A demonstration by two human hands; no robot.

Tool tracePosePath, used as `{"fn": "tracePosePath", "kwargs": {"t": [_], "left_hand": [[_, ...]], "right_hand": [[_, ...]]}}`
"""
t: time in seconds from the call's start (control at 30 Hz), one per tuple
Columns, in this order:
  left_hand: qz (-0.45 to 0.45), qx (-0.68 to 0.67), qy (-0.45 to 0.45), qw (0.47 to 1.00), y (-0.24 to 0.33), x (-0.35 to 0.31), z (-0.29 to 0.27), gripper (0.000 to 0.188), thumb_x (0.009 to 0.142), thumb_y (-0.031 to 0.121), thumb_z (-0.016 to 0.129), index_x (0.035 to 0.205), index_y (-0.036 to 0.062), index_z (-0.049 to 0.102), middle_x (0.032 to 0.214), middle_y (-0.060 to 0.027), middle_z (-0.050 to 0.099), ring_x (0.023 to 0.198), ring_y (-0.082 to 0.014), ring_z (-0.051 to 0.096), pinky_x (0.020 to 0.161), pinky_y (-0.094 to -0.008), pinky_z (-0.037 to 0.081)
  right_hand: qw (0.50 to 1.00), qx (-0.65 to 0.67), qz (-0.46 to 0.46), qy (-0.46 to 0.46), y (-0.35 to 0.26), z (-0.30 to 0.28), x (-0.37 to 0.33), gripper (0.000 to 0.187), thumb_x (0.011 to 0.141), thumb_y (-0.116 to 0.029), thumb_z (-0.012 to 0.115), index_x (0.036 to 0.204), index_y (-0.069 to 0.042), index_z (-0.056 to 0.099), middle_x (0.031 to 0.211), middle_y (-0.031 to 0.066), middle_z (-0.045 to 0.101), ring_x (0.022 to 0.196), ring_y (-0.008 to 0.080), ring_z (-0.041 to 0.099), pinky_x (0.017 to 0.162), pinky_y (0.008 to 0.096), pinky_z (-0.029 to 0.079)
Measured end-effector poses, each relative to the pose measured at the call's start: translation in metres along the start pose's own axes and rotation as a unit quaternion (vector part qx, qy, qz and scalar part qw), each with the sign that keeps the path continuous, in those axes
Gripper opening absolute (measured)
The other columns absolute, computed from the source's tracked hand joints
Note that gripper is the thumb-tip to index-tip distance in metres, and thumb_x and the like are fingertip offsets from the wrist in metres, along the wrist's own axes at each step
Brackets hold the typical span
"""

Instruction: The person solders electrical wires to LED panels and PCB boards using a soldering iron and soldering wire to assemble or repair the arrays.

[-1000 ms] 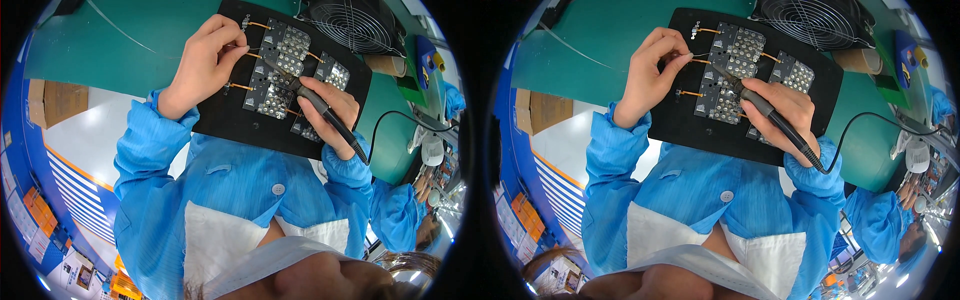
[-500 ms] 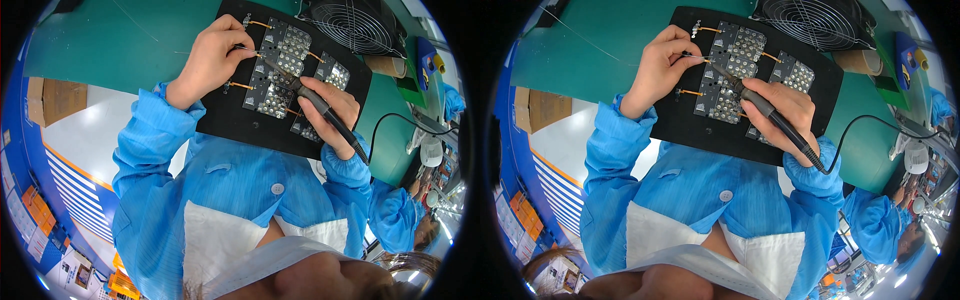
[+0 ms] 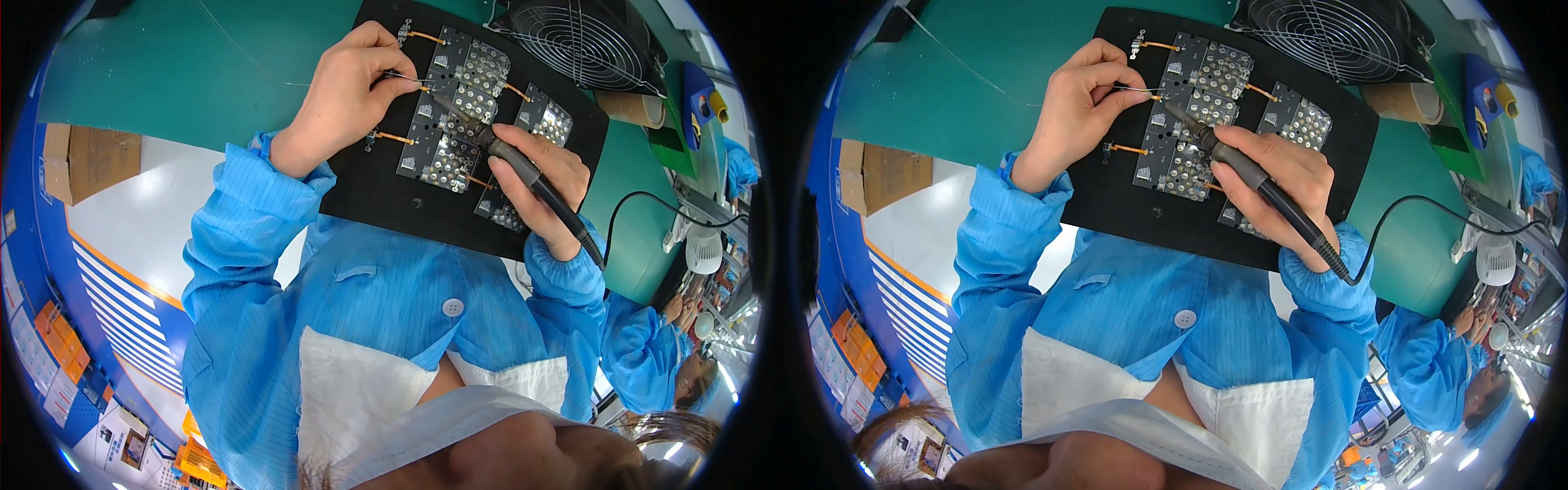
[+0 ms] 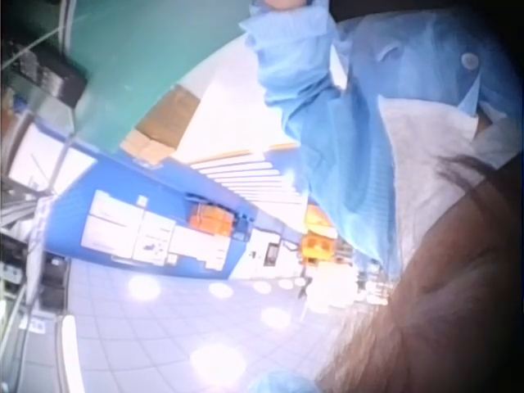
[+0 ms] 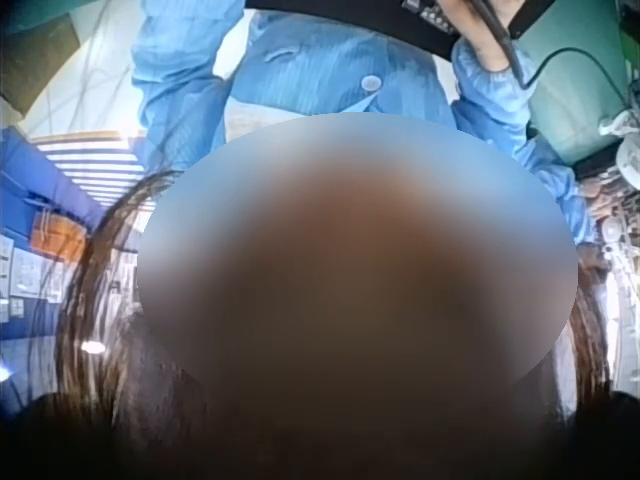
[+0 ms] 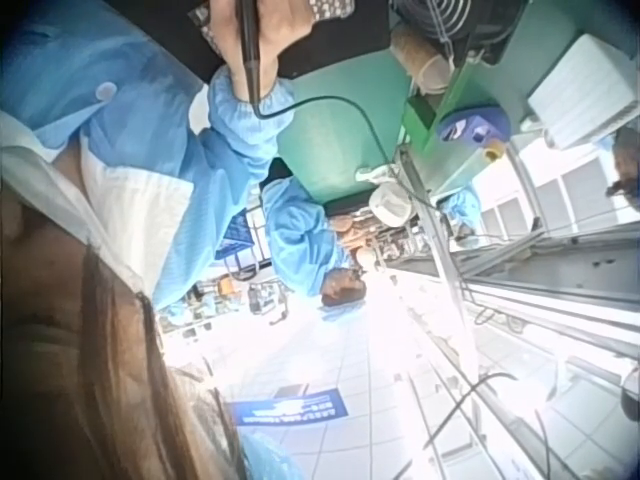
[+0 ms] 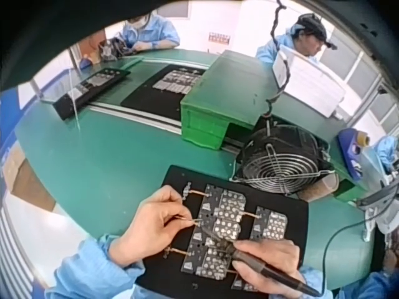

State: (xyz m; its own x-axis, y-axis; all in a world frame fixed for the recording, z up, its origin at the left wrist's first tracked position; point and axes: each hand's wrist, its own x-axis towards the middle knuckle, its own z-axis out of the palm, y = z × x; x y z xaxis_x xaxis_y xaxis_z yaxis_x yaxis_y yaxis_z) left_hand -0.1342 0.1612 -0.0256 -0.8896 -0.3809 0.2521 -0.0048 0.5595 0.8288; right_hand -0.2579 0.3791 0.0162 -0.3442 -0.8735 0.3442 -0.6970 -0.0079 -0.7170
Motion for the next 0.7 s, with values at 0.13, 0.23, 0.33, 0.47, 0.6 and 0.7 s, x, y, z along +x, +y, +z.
{"fn": "tracePosePath", "kwargs": {"t": [0.13, 0.23, 0.33, 0.47, 0.6, 0.7], "left_hand": [[-0.001, -0.002, 0.003, 1.000, 0.0001, -0.0006, -0.0003, 0.008, 0.076, 0.000, 0.073, 0.082, -0.0019, 0.067, 0.088, -0.0076, 0.055, 0.069, -0.0217, 0.055, 0.060, -0.0314, 0.045], [0.000, -0.005, 0.001, 1.000, -0.0001, -0.0004, -0.0005, 0.008, 0.076, 0.000, 0.073, 0.082, -0.0022, 0.067, 0.088, -0.0076, 0.055, 0.069, -0.0212, 0.055, 0.060, -0.0312, 0.045], [-0.002, -0.011, 0.001, 1.000, 0.0000, -0.0005, -0.0005, 0.008, 0.077, 0.000, 0.072, 0.082, -0.0026, 0.067, 0.089, -0.0075, 0.055, 0.069, -0.0203, 0.055, 0.060, -0.0309, 0.045], [0.017, -0.003, 0.010, 1.000, -0.0042, -0.0013, 0.0015, 0.010, 0.076, -0.001, 0.074, 0.083, -0.0024, 0.067, 0.088, -0.0042, 0.053, 0.063, -0.0138, 0.046, 0.055, -0.0273, 0.038], [0.032, 0.003, 0.017, 0.999, -0.0052, -0.0017, 0.0019, 0.011, 0.075, -0.001, 0.075, 0.084, -0.0021, 0.067, 0.089, -0.0013, 0.052, 0.058, -0.0081, 0.037, 0.051, -0.0243, 0.033], [0.035, 0.005, 0.016, 0.999, -0.0052, -0.0016, 0.0016, 0.011, 0.075, -0.001, 0.075, 0.083, -0.0021, 0.067, 0.089, -0.0014, 0.052, 0.058, -0.0082, 0.037, 0.051, -0.0243, 0.032]], "right_hand": [[1.000, 0.003, 0.015, -0.010, -0.0016, -0.0015, 0.0002, 0.031, 0.079, -0.011, 0.074, 0.107, 0.000, 0.067, 0.077, 0.0132, 0.069, 0.064, 0.0202, 0.068, 0.055, 0.0258, 0.052], [1.000, -0.003, 0.010, -0.003, -0.0005, -0.0013, 0.0003, 0.031, 0.079, -0.011, 0.074, 0.107, 0.000, 0.068, 0.077, 0.0127, 0.069, 0.063, 0.0198, 0.068, 0.055, 0.0257, 0.052], [1.000, 0.001, 0.020, 0.004, 0.0012, -0.0010, 0.0000, 0.031, 0.079, -0.012, 0.074, 0.107, 0.000, 0.068, 0.077, 0.0123, 0.069, 0.063, 0.0195, 0.068, 0.055, 0.0255, 0.051], [1.000, 0.015, 0.018, 0.000, 0.0020, -0.0022, 0.0004, 0.031, 0.079, -0.012, 0.075, 0.107, 0.000, 0.068, 0.077, 0.0122, 0.069, 0.063, 0.0192, 0.068, 0.055, 0.0253, 0.051], [1.000, 0.018, 0.018, 0.012, 0.0028, -0.0012, 0.0003, 0.032, 0.078, -0.011, 0.075, 0.107, 0.000, 0.068, 0.078, 0.0130, 0.069, 0.064, 0.0194, 0.068, 0.056, 0.0254, 0.052], [0.999, 0.019, 0.039, 0.007, 0.0022, -0.0019, 0.0005, 0.032, 0.078, -0.011, 0.075, 0.106, 0.001, 0.068, 0.079, 0.0139, 0.070, 0.065, 0.0199, 0.069, 0.058, 0.0254, 0.053]]}}
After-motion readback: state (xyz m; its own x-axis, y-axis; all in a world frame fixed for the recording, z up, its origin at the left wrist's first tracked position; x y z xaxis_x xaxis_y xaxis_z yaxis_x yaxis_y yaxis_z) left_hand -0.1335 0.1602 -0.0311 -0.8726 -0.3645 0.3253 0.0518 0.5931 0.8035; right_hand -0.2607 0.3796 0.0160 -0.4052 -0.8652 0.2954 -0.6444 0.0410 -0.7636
